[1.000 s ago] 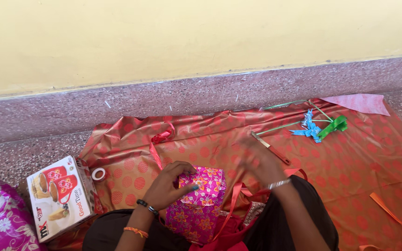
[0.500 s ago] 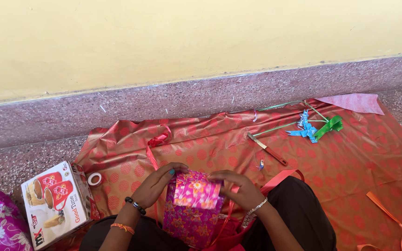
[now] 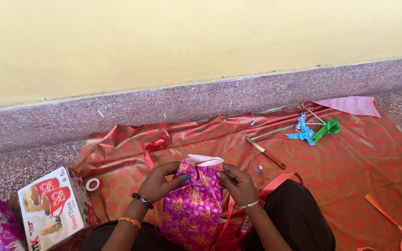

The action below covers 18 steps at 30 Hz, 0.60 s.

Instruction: The person wraps a small box with floral-patterned wrapping paper, folds the edges, and secures them with tape. They then place a red ribbon on top of the wrapped box.

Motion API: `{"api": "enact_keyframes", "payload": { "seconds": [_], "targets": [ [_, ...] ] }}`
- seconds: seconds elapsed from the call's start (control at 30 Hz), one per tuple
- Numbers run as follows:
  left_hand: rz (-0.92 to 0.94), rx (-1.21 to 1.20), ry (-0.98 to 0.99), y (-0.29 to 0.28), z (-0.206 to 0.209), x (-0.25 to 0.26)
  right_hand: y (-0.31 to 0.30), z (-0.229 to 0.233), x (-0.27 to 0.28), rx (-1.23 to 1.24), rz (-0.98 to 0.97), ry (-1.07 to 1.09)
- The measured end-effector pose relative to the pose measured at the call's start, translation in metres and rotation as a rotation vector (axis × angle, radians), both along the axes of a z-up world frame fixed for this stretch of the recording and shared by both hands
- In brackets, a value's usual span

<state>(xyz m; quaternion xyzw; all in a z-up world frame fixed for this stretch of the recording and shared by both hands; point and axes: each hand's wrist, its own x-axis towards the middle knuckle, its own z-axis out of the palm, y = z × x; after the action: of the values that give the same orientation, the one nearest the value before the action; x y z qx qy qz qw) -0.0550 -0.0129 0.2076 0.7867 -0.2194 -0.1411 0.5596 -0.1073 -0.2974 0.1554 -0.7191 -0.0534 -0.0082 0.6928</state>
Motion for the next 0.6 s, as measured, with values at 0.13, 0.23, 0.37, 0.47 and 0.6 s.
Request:
{"api": "enact_keyframes", "payload": {
  "seconds": [0.13,0.23,0.37,0.47,0.6],
  "targets": [
    [-0.020,-0.057,0.078,-0.005,0.001,0.008,-0.002,0.000,0.002,0.037,0.054,-0.033],
    [-0.003,-0.057,0.087,-0.005,0.001,0.008,-0.001,0.001,0.004,-0.035,0.015,0.021],
    [0.006,-0.085,0.121,-0.005,0.005,0.008,0.005,0.012,0.010,-0.051,0.040,0.025],
    [0.001,-0.108,0.033,-0.007,0.008,0.010,0.008,0.022,0.010,-0.048,0.038,-0.090],
    [-0.007,-0.185,0.000,-0.013,0.001,0.011,0.008,0.017,0.012,-0.052,0.060,-0.011]
  ]
}}
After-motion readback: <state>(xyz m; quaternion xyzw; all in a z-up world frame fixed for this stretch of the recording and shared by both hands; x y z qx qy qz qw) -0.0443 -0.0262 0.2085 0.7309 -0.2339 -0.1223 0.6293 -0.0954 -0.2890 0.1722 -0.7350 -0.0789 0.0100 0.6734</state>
